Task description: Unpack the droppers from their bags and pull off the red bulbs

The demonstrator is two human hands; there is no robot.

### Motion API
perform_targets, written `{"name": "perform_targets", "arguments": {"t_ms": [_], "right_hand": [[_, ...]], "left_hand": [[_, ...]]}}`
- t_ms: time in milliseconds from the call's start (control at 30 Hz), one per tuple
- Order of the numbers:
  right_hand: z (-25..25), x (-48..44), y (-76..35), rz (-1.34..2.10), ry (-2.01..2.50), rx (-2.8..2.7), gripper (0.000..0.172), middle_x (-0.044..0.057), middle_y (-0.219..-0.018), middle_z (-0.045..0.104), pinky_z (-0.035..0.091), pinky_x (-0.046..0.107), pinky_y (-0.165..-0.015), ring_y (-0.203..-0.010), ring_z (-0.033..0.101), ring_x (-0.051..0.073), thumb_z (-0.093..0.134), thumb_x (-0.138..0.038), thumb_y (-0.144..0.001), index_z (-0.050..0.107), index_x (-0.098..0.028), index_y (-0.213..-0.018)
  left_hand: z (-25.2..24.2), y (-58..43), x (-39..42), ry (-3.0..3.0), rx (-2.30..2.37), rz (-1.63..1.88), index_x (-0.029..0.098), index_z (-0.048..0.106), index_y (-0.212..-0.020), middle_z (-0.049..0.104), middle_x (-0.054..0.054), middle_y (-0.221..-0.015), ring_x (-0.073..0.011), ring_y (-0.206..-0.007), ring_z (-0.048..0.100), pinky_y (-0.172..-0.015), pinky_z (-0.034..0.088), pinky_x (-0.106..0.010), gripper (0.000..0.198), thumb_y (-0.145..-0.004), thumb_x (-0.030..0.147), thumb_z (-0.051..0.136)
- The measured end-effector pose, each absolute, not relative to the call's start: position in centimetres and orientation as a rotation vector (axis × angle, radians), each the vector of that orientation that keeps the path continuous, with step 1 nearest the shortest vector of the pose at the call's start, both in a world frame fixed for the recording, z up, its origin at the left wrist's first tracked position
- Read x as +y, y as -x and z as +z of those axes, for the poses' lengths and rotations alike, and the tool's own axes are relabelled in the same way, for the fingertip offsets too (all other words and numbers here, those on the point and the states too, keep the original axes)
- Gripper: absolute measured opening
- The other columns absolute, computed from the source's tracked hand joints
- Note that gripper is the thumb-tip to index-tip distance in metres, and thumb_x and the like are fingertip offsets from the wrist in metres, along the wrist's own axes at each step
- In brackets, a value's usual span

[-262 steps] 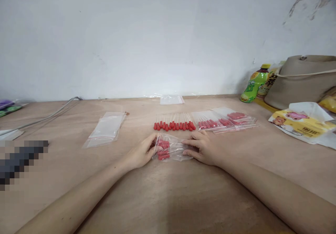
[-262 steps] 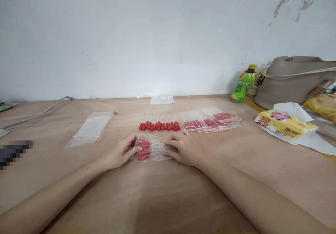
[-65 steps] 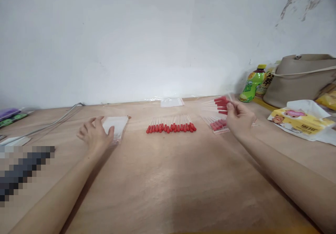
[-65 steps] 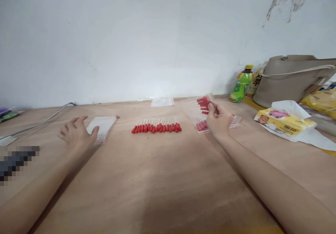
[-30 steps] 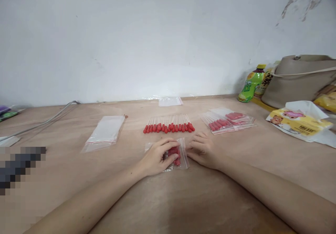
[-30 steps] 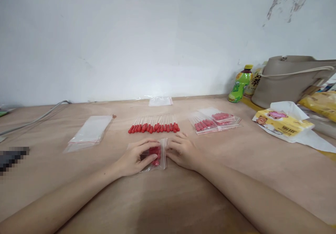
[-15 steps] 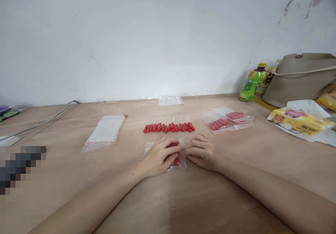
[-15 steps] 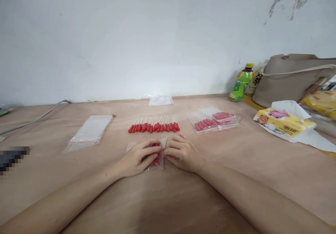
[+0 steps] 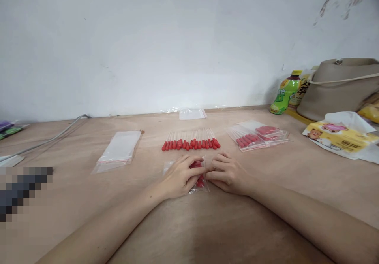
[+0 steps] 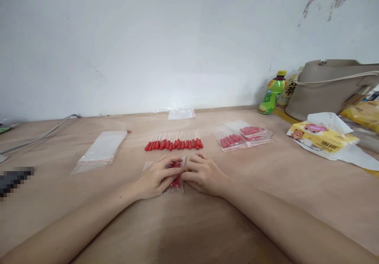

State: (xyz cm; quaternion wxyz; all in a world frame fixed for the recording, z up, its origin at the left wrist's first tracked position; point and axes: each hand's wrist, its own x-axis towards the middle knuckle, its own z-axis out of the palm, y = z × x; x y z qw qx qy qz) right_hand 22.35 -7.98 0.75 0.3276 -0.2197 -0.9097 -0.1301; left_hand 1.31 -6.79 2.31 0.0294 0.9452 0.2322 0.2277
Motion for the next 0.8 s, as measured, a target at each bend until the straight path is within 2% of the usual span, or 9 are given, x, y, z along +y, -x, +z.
{"name": "perform_targets", "arguments": {"t_ms": [200,333,433,667,800], "right_hand": [[0.7,-8.0,-22.2,-0.360,0.586,-2.367,0.017,0.001,-0.070,0.057,0.031,0.029,-0.068,-0.072,0.044,0.013,0.043,-0.012,-0.083,0.058,-0.020,-0.078],[0.8,-8.0,-22.2,-0.420,0.563,-2.381,0.016,0.000,-0.071,0.057,0.031,0.029,-0.072,-0.072,0.045,0.013,0.044,-0.013,-0.084,0.057,-0.021,-0.078],[0.8,-7.9,-22.2,-0.485,0.518,-2.407,0.016,-0.001,-0.073,0.058,0.030,0.030,-0.076,-0.073,0.045,0.012,0.045,-0.017,-0.086,0.057,-0.021,-0.078],[0.9,-7.6,-22.1,-0.578,0.474,-2.497,0.026,-0.001,-0.068,0.055,0.030,0.030,-0.078,-0.073,0.045,0.012,0.035,-0.014,-0.090,0.055,-0.020,-0.075],[1.0,-7.4,-22.3,-0.525,0.485,-2.545,0.022,-0.001,-0.083,0.061,0.029,0.031,-0.082,-0.084,0.046,0.013,0.037,-0.011,-0.088,0.056,-0.020,-0.083]], "left_hand": [[1.9,-1.4,-6.1,-3.156,0.512,0.921,0.018,0.062,-0.093,0.062,-0.006,-0.096,-0.0147,-0.085,0.059,-0.072,0.050,-0.026,0.022,-0.088,0.017,0.041],[1.7,-1.5,-6.0,-3.266,0.415,1.000,0.016,0.062,-0.086,0.065,-0.005,-0.088,-0.0139,-0.082,0.061,-0.073,0.051,-0.026,0.023,-0.090,0.019,0.039],[1.7,-1.5,-6.1,-3.301,0.391,0.981,0.015,0.061,-0.087,0.065,-0.006,-0.087,-0.0141,-0.083,0.062,-0.077,0.052,-0.027,0.023,-0.090,0.018,0.038],[1.3,-1.0,-5.7,-3.370,0.347,0.748,0.015,0.058,-0.089,0.065,-0.004,-0.089,-0.0153,-0.095,0.059,-0.081,0.051,-0.027,0.021,-0.090,0.014,0.037],[1.4,-0.2,-5.6,-3.309,0.457,0.830,0.016,0.056,-0.094,0.064,-0.004,-0.097,-0.0138,-0.085,0.062,-0.073,0.052,-0.024,0.020,-0.088,0.012,0.037]]}}
